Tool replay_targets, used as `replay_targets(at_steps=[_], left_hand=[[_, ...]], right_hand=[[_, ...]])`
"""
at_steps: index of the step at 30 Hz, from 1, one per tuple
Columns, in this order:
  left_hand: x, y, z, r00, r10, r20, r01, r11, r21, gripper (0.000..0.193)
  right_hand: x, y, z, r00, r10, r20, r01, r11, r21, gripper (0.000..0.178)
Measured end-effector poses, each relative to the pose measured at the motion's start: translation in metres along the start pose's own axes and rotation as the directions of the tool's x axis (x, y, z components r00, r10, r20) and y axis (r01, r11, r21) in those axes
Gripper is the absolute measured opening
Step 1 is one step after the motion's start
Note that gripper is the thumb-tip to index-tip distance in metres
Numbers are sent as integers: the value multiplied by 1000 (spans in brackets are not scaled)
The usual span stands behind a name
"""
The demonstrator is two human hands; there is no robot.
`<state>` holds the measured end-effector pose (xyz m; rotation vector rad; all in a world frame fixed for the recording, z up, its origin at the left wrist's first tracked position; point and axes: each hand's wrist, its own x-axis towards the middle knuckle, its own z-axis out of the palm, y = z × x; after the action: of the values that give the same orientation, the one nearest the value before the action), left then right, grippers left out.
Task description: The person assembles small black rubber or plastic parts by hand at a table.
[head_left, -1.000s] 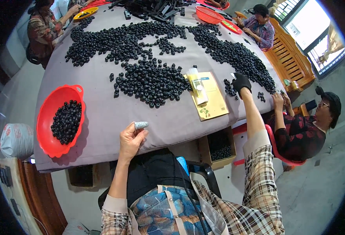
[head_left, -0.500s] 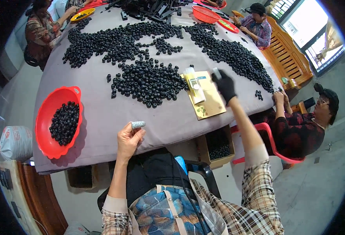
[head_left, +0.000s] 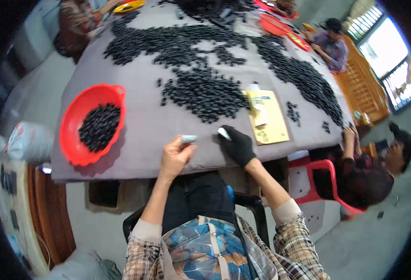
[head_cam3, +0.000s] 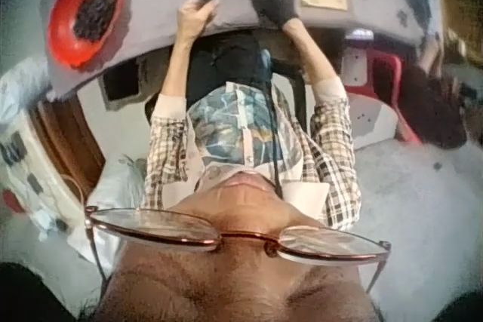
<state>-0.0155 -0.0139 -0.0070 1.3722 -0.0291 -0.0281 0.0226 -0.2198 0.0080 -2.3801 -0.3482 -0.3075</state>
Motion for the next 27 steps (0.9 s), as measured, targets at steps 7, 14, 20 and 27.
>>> replay_targets(at_steps=[7,14,20,27], left_hand=[[1,4,4,999,28,27,-26,998,-52,14],[0,4,3,998,61,32,-60,998,-20,12],[2,1,3,998,50,48,-49,999,-15,12],[13,11,-6,996,-83,7,84,994,-74,13]], right_hand=[[-4,12,4,996,-83,-44,80,995,-65,33],[-5,11,5,996,-69,-53,66,996,-55,34],[-4,8,2,1000,-13,-27,13,1000,-5,33],[-5,14,5,995,-82,-53,81,996,-26,33]])
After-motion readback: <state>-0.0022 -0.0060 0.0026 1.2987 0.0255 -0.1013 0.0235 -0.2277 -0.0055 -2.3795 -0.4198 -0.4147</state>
